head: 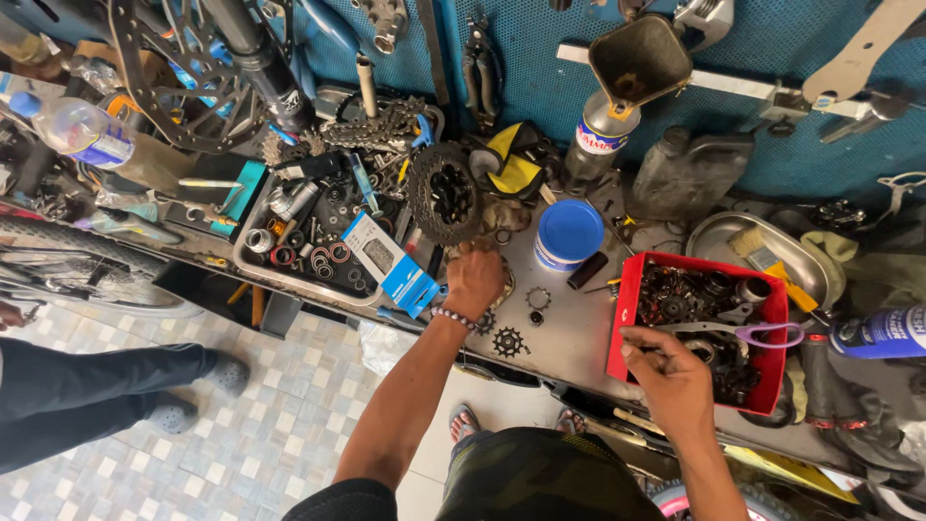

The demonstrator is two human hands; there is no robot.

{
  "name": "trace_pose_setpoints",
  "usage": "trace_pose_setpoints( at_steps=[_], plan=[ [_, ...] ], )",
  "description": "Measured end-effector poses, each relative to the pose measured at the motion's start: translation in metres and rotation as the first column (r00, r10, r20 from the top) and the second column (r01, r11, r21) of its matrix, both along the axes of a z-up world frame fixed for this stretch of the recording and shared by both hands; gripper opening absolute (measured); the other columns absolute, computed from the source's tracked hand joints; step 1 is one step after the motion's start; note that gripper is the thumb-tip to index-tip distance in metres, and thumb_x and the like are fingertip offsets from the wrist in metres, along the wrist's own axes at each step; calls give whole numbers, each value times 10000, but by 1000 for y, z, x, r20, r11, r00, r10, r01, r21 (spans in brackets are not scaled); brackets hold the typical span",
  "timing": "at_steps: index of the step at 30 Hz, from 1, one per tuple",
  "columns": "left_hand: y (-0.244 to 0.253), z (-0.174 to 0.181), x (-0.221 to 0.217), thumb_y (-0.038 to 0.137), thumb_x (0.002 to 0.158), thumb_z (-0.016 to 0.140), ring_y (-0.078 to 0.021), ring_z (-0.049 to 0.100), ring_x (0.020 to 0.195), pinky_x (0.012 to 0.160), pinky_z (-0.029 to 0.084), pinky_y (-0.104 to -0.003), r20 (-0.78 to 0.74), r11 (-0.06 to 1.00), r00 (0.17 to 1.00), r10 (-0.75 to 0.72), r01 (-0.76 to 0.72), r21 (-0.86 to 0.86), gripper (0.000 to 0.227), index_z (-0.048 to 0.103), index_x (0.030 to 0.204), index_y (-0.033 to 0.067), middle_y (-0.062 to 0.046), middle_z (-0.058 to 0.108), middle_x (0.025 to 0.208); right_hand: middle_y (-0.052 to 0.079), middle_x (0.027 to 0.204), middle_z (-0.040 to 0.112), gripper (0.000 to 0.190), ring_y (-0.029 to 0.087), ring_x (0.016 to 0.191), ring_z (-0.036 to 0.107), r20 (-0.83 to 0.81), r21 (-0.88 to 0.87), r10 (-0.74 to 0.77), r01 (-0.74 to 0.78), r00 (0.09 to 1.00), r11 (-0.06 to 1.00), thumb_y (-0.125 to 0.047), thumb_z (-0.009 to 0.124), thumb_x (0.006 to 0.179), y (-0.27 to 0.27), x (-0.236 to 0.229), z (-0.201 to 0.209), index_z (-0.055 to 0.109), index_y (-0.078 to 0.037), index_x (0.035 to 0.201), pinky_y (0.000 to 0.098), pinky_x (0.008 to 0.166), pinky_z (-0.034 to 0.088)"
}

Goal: The person assembles small bicycle gears and sprockets on a workbench, using a pair of scissors to sort through a red bin of parts. They place selected components on the table and handle them with both hands.

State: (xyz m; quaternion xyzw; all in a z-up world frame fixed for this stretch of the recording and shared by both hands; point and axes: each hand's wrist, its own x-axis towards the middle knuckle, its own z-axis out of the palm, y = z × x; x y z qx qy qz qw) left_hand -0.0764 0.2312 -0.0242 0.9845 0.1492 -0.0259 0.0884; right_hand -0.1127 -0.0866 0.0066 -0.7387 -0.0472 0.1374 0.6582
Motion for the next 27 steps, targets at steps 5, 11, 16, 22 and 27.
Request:
trace_pose_setpoints(
  at_steps=[5,11,16,22,27],
  plan=[
    [4,-1,25,456,917,699,-353,703,1108,895,575,-452,-76,971,991,107,-120,-205,401,747,1048,80,-170,726,1160,-44,704,518,176,12,600,385,-18,-30,99,-99,995,995,-66,710,943,6,3,7,756,-22,1107,210,512,280],
    [20,-43,69,153,815,672,-357,655,1131,793,612,-445,106,993,990,-94,85,80,205,761,993,103,-208,438,1525,-46,871,606,139,14,680,491,198,-63,189,-179,962,982,-79,683,939,16,-2,34,729,-13,1052,202,571,392],
    [20,-39,52,96,870,652,-374,675,1065,805,588,-476,435,977,899,58,39,-210,261,751,1080,215,-146,567,1326,-20,794,603,163,45,627,440,145,-229,147,-112,978,967,-127,717,913,23,-1,42,768,-41,1043,228,549,371],
    [22,-37,19,123,919,677,-391,712,933,784,573,-467,492,805,767,412,-52,-592,165,694,1073,68,-183,707,1061,34,839,744,225,128,720,644,300,-318,208,-108,931,942,-239,799,882,105,42,3,754,-55,1003,297,661,508],
    [22,-58,14,142,892,726,-337,750,859,750,579,-420,414,674,709,571,-117,-730,185,723,1013,2,-199,762,931,175,976,759,169,342,909,730,448,-446,278,-58,850,893,-198,734,936,208,98,-34,744,-58,1030,416,785,561]
  ],
)
